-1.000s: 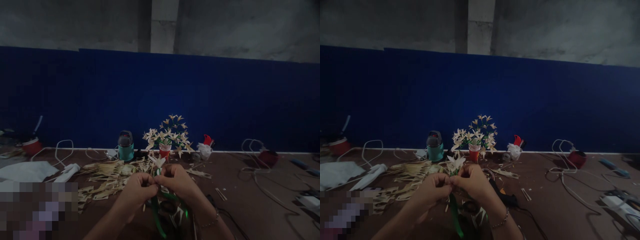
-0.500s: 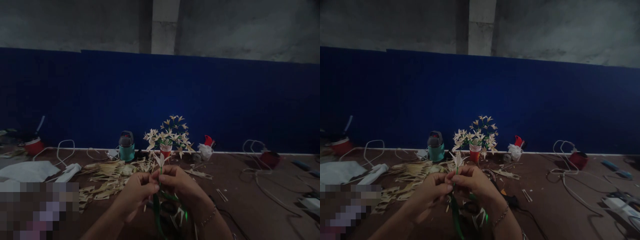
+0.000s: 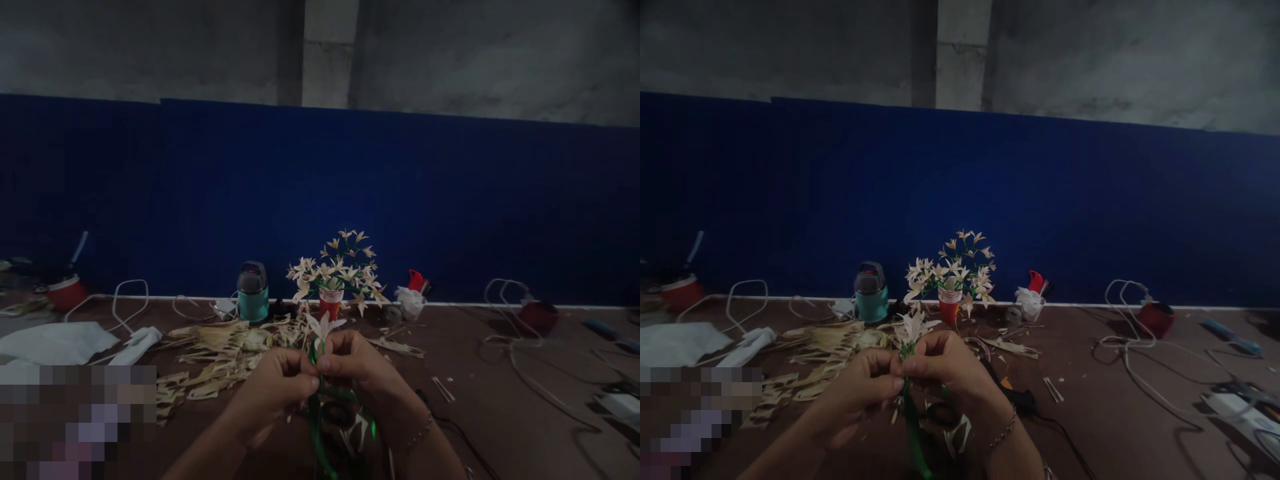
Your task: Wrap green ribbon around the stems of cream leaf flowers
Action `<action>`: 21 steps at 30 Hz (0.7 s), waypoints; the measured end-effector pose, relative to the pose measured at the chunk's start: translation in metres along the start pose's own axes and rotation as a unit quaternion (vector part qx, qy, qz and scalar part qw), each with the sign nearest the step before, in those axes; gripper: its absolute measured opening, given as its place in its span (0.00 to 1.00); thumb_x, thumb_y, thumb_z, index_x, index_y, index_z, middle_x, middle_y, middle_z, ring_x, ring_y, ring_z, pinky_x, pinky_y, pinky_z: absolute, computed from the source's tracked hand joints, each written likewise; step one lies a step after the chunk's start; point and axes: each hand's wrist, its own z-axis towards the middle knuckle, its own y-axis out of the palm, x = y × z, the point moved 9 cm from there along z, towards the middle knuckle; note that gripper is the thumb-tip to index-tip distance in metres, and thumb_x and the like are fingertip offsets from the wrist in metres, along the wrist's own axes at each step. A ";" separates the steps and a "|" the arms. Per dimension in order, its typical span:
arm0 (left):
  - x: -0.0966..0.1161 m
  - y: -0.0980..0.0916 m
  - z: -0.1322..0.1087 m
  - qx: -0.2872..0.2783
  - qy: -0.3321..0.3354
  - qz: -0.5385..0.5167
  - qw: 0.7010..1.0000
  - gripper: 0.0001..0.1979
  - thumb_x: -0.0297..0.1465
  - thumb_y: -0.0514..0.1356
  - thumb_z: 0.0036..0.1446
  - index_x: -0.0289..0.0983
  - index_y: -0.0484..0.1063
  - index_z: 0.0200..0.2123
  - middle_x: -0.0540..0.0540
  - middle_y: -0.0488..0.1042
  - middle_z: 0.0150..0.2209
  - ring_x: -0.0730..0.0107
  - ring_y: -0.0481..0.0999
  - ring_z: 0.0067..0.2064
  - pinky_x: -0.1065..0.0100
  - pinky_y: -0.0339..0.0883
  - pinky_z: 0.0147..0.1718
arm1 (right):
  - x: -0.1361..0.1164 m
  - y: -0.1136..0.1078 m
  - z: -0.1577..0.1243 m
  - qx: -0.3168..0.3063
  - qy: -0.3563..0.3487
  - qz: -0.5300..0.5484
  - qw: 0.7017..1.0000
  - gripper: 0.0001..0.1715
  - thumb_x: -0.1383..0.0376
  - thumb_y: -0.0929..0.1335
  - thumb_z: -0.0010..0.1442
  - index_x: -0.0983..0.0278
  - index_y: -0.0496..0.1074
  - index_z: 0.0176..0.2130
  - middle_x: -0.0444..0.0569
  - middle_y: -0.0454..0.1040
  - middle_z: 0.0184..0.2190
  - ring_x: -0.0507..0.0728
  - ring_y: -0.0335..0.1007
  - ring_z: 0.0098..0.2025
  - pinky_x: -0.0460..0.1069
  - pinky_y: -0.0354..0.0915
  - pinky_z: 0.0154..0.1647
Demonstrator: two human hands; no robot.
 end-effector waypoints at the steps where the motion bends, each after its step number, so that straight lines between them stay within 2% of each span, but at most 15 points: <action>1: 0.000 0.000 0.000 0.000 0.002 0.004 1.000 0.08 0.30 0.60 0.34 0.35 0.61 0.15 0.58 0.57 0.11 0.85 0.51 0.13 0.78 0.41 0.12 | 0.000 -0.001 -0.001 0.008 0.002 -0.002 1.000 0.14 0.64 0.75 0.40 0.68 0.67 0.18 0.39 0.65 0.13 0.43 0.53 0.13 0.41 0.46 0.13; 6: 0.000 -0.003 0.003 0.020 0.004 0.030 0.999 0.09 0.30 0.61 0.35 0.36 0.61 0.17 0.58 0.59 0.12 0.84 0.52 0.14 0.77 0.45 0.14 | -0.007 -0.006 -0.006 0.073 0.019 -0.073 0.994 0.15 0.64 0.74 0.39 0.67 0.65 0.18 0.39 0.66 0.13 0.44 0.54 0.14 0.41 0.49 0.14; 9: 0.006 -0.008 0.004 0.061 0.034 0.074 0.995 0.08 0.30 0.60 0.36 0.35 0.62 0.16 0.57 0.60 0.14 0.81 0.56 0.17 0.76 0.49 0.18 | -0.014 -0.009 -0.007 0.105 0.015 -0.148 0.983 0.14 0.64 0.73 0.40 0.66 0.64 0.18 0.40 0.65 0.13 0.45 0.56 0.15 0.41 0.51 0.15; 13: 0.009 -0.012 0.003 0.106 0.051 0.103 0.988 0.09 0.32 0.59 0.37 0.35 0.62 0.15 0.57 0.58 0.14 0.80 0.55 0.18 0.75 0.48 0.18 | -0.017 -0.014 -0.004 0.127 0.010 -0.221 0.967 0.11 0.65 0.71 0.43 0.66 0.64 0.19 0.38 0.62 0.14 0.44 0.53 0.16 0.41 0.52 0.16; 17: 0.007 -0.008 0.003 0.091 0.046 0.077 0.992 0.09 0.32 0.58 0.37 0.36 0.60 0.15 0.57 0.56 0.13 0.81 0.53 0.17 0.76 0.46 0.17 | -0.016 -0.018 -0.005 0.145 0.016 -0.273 0.951 0.11 0.66 0.70 0.44 0.66 0.63 0.19 0.37 0.59 0.14 0.44 0.50 0.16 0.41 0.49 0.16; 21: 0.002 -0.008 0.005 0.066 0.035 0.079 0.994 0.09 0.31 0.59 0.36 0.35 0.61 0.15 0.56 0.59 0.14 0.82 0.54 0.17 0.76 0.47 0.17 | -0.017 -0.013 -0.006 0.132 0.016 -0.285 0.949 0.12 0.65 0.70 0.44 0.65 0.62 0.18 0.37 0.58 0.13 0.44 0.49 0.16 0.42 0.48 0.16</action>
